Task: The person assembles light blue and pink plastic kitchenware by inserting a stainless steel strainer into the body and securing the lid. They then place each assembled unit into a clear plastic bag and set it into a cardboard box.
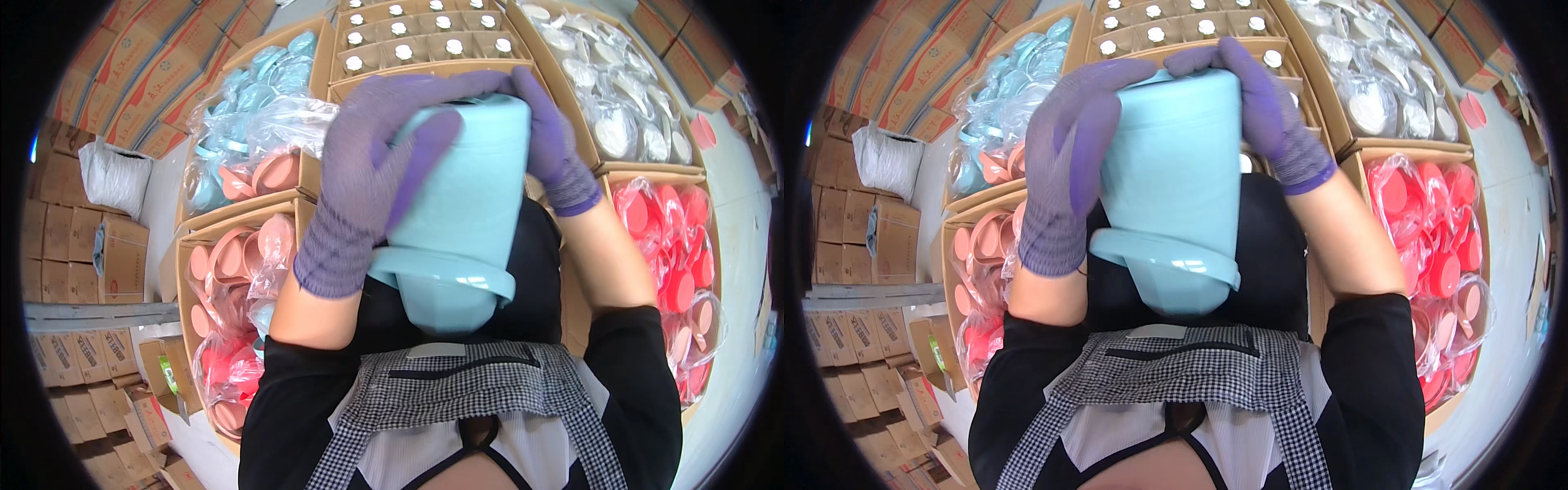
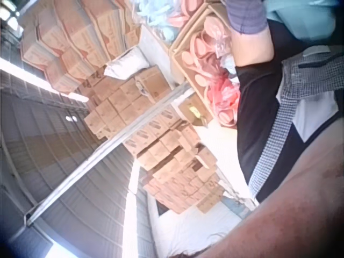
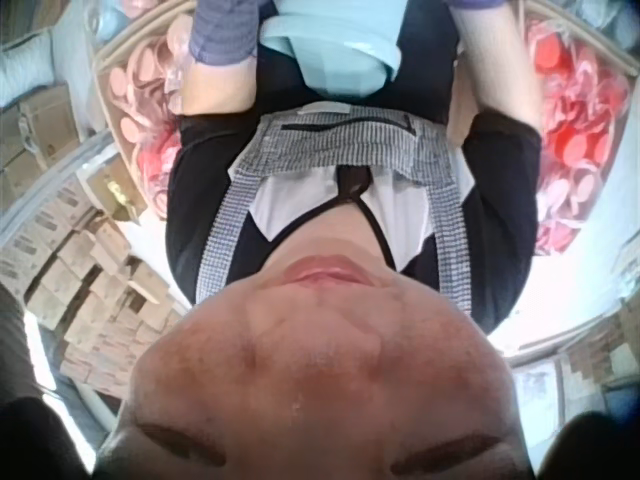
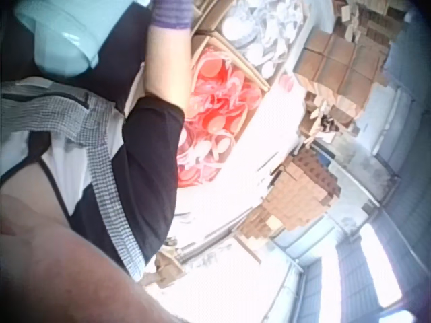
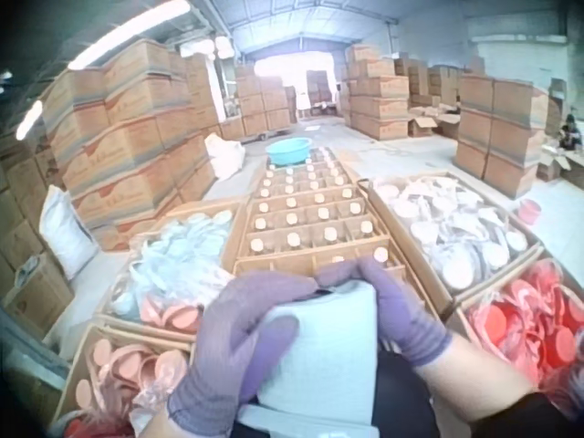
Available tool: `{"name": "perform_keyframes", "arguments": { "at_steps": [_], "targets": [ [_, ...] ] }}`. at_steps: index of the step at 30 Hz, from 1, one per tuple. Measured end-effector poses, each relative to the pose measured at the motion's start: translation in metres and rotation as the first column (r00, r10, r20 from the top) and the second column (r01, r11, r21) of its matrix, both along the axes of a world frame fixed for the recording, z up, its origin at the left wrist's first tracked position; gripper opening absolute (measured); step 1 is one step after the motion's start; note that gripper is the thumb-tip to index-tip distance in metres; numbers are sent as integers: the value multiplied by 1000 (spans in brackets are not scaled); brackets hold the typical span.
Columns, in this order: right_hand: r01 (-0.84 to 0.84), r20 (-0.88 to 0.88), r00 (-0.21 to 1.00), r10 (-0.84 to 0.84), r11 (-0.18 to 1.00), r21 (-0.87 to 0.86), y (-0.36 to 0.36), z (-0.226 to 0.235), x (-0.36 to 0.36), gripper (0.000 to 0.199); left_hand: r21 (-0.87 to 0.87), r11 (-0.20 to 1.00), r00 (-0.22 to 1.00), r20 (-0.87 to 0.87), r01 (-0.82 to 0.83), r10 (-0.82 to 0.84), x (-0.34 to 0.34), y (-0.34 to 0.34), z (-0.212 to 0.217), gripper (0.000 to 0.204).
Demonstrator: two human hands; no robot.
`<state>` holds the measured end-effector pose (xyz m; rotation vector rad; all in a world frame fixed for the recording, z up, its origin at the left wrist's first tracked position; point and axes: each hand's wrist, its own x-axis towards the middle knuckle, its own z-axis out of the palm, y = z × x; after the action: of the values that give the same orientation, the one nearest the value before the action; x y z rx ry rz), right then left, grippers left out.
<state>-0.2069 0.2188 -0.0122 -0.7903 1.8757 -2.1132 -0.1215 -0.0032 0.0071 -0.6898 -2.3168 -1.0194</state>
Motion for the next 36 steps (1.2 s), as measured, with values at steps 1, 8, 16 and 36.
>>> {"name": "perform_keyframes", "arguments": {
  "at_steps": [1,8,16,36],
  "targets": [
    [110,-46,993,-107,991,81,-4,-9,4,46,41,999,997,76,-7,4,0,-1,-12,43],
    [333,-749,658,-83,924,190,29,-17,28,31,297,945,977,120,134,-176,-44,-14,-32,32],
    [1,-207,978,-9,999,-37,-1,-49,-14,31,252,967,983,185,-32,-16,-5,-7,-8,41],
    [-316,26,932,360,848,-425,-15,-64,-34,51,255,960,990,52,113,-130,-11,-14,-10,20]
  ]
}}
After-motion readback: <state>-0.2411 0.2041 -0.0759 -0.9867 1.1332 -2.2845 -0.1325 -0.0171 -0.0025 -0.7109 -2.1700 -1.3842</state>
